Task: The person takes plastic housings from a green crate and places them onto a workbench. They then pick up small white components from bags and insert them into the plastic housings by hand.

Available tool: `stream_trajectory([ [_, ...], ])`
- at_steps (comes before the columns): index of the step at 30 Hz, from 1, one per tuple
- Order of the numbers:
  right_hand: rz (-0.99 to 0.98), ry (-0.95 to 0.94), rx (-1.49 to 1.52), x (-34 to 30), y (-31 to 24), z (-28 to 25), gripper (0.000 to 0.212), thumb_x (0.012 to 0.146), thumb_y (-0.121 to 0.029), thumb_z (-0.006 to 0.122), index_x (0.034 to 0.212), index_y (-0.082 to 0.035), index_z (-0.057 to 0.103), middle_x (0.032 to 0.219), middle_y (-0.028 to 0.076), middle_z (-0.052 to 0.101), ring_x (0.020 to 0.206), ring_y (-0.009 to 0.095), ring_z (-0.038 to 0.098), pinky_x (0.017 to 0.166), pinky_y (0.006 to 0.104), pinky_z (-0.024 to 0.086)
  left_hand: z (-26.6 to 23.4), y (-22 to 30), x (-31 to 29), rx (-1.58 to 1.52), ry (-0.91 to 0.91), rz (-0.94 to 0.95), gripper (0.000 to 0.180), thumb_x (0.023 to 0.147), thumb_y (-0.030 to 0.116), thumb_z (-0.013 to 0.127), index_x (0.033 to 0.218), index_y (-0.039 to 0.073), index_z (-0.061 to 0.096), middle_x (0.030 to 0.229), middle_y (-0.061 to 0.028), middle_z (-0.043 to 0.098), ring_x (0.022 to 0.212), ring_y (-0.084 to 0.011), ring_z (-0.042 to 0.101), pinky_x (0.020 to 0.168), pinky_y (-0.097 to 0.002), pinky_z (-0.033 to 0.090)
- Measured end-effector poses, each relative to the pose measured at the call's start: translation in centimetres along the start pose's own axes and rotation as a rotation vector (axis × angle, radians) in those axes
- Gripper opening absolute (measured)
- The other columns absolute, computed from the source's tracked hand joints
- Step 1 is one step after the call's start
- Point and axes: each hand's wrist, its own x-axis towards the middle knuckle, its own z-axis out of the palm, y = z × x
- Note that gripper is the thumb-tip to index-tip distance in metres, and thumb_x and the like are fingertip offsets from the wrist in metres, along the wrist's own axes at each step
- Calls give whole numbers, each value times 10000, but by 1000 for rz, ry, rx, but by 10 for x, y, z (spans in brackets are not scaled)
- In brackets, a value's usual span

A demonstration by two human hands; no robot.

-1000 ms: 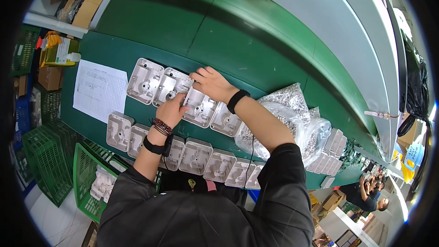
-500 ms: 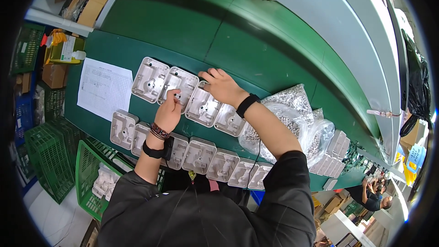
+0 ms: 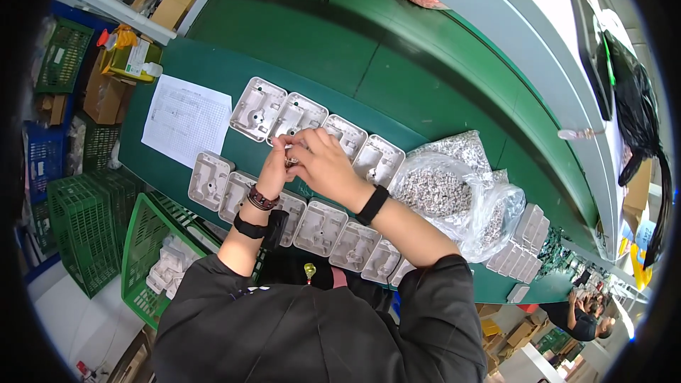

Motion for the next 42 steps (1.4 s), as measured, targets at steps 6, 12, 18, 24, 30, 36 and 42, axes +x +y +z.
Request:
stream_trajectory([
  [6,26,-73,-93,-4,-13,-5,248,654,-121,656,885,-98,567,948,27,517,908,220,487,772,339,386,11,13,-17,40,-55,30,671,851,652,140,1022,73,432,647,36,421,486,-17,314,398,-168,204],
  [12,10,-68,83,-4,-9,-4,192,683,-62,617,833,-60,498,811,42,528,719,215,526,671,324,416,14,2,-20,168,107,101,689,839,669,121,978,77,445,648,31,406,496,-19,319,407,-172,207],
  [18,519,69,923,-9,17,22,118,767,-18,571,773,-43,457,711,22,510,629,134,523,567,262,425,0,4,-12,109,-190,97,499,918,518,250,934,69,467,635,38,380,482,-34,295,409,-179,216],
  [24,525,-150,939,19,11,0,71,819,3,550,809,-32,489,736,15,531,673,101,537,596,240,441,-27,3,2,-250,-298,-78,360,948,395,337,918,65,477,613,52,363,474,-37,281,409,-187,206],
  [30,57,-332,362,64,23,-19,55,801,-35,578,798,-22,524,787,57,567,691,177,577,617,285,464,-41,18,31,-207,-159,-70,308,929,364,409,840,78,481,573,42,402,442,-69,349,389,-207,257],
  [36,-179,-125,-123,103,79,-1,61,726,-61,605,748,-34,555,771,49,534,716,235,555,621,326,454,-67,29,61,965,369,373,239,853,322,541,885,88,508,590,-46,556,497,-230,547,414,-330,388],
  [42,-332,-213,-399,102,112,36,52,685,-111,607,659,-82,572,786,22,488,787,182,501,658,304,405,-69,13,66,1216,275,196,245,774,249,622,969,120,547,674,-97,615,641,-290,606,518,-390,460],
])
